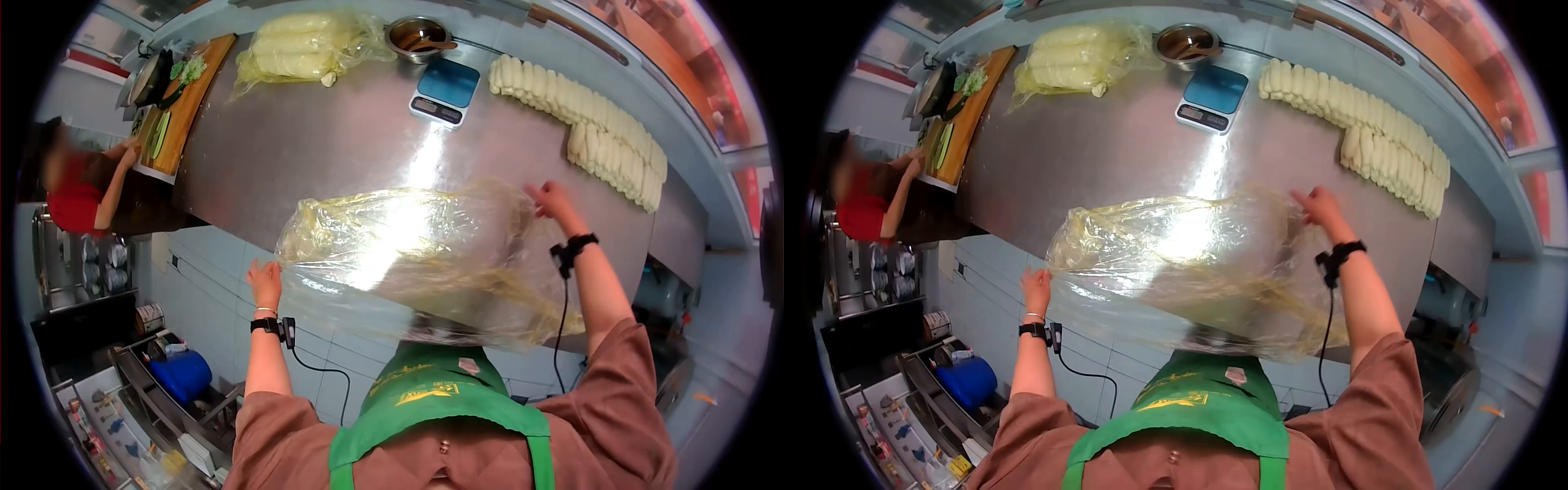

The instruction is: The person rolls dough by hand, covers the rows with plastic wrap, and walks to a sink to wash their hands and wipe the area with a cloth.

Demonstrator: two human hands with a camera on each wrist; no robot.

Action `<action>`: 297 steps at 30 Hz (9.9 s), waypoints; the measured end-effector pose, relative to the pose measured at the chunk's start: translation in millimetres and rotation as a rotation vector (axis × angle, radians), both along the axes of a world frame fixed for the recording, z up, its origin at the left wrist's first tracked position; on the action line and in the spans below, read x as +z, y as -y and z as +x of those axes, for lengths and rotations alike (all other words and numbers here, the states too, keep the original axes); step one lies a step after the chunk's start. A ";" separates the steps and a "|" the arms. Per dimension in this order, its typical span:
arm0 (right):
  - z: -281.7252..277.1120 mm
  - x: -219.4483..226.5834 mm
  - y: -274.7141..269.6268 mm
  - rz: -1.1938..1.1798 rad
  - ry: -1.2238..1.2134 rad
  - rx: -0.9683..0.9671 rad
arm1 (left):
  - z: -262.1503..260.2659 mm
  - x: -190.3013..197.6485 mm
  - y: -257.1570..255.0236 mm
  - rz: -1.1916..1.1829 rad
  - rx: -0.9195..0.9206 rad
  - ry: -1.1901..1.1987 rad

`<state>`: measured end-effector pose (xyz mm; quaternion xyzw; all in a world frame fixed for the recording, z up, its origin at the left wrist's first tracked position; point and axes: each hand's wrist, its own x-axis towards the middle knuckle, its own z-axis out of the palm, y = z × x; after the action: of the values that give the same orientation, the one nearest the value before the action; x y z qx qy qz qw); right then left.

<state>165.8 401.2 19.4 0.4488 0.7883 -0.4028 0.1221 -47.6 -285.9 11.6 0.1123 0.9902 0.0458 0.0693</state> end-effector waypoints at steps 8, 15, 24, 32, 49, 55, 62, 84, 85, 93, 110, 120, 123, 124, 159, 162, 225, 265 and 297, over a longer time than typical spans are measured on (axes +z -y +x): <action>26.0 -89.0 -13.5 0.469 -0.140 0.166 | -26.3 24.8 -19.1 0.004 0.151 -0.221; -19.9 -44.4 -167.2 0.505 -0.105 0.098 | -101.9 -12.1 -17.4 0.056 0.079 -0.249; -10.4 -22.3 -155.1 0.623 -0.422 -0.066 | -177.6 -88.1 24.4 0.423 0.370 0.016; 192.1 -1.1 57.8 0.180 -0.093 0.116 | -148.1 -51.9 -14.7 0.784 0.543 0.259; 257.0 217.5 -15.6 -0.315 -1.235 -0.511 | -168.0 -47.4 6.6 0.891 0.450 0.106; 304.6 129.6 27.0 -0.359 -1.035 -0.594 | -184.2 -78.5 29.4 0.951 0.461 0.138; 359.2 -25.5 26.7 -0.098 -0.358 -0.470 | -180.2 -83.7 32.1 0.575 0.301 0.017; 180.6 -93.2 -53.0 0.373 -0.298 -0.166 | -203.4 -48.0 -117.3 0.506 0.165 -0.272; 189.6 -82.5 -51.9 0.397 -0.252 -0.147 | -205.3 -49.4 -110.0 0.502 0.175 -0.278; 174.7 -57.1 -39.5 0.433 -0.074 -0.265 | -182.5 -40.7 -60.0 1.013 0.578 0.145; -316.8 -38.9 302.9 0.226 -0.611 1.168 | -61.4 -8.6 21.0 1.055 0.667 0.451; -358.5 -48.0 243.7 0.559 -0.550 0.651 | -61.8 -60.9 72.3 0.742 0.472 0.055; -351.1 -47.5 242.4 0.425 -0.572 0.660 | -63.7 -49.2 33.9 0.665 0.502 -0.048; -346.9 -44.9 248.4 0.469 -0.687 0.550 | -58.6 -46.4 14.6 0.683 0.605 0.039; -192.0 -28.5 113.7 0.573 -0.592 0.693 | -208.6 -49.9 -129.0 0.680 0.399 0.034; -177.4 -32.2 96.1 0.736 -0.581 0.646 | -193.6 -43.6 -153.4 0.380 0.230 0.409; 267.0 231.1 -221.3 -0.745 -1.278 -0.459 | -46.6 259.3 -444.4 1.577 0.005 0.750; 252.6 -35.3 -570.1 -0.269 -0.679 -0.902 | -157.3 -1.9 -819.2 0.440 -0.712 -0.117; 202.3 -65.0 -579.0 0.794 0.005 -0.612 | -93.8 -21.1 -877.0 0.253 -0.520 -0.356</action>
<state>368.1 980.2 -45.6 0.6723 0.7126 -0.0879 -0.1800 -141.4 591.1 -9.5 0.3752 0.9114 0.1289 -0.1098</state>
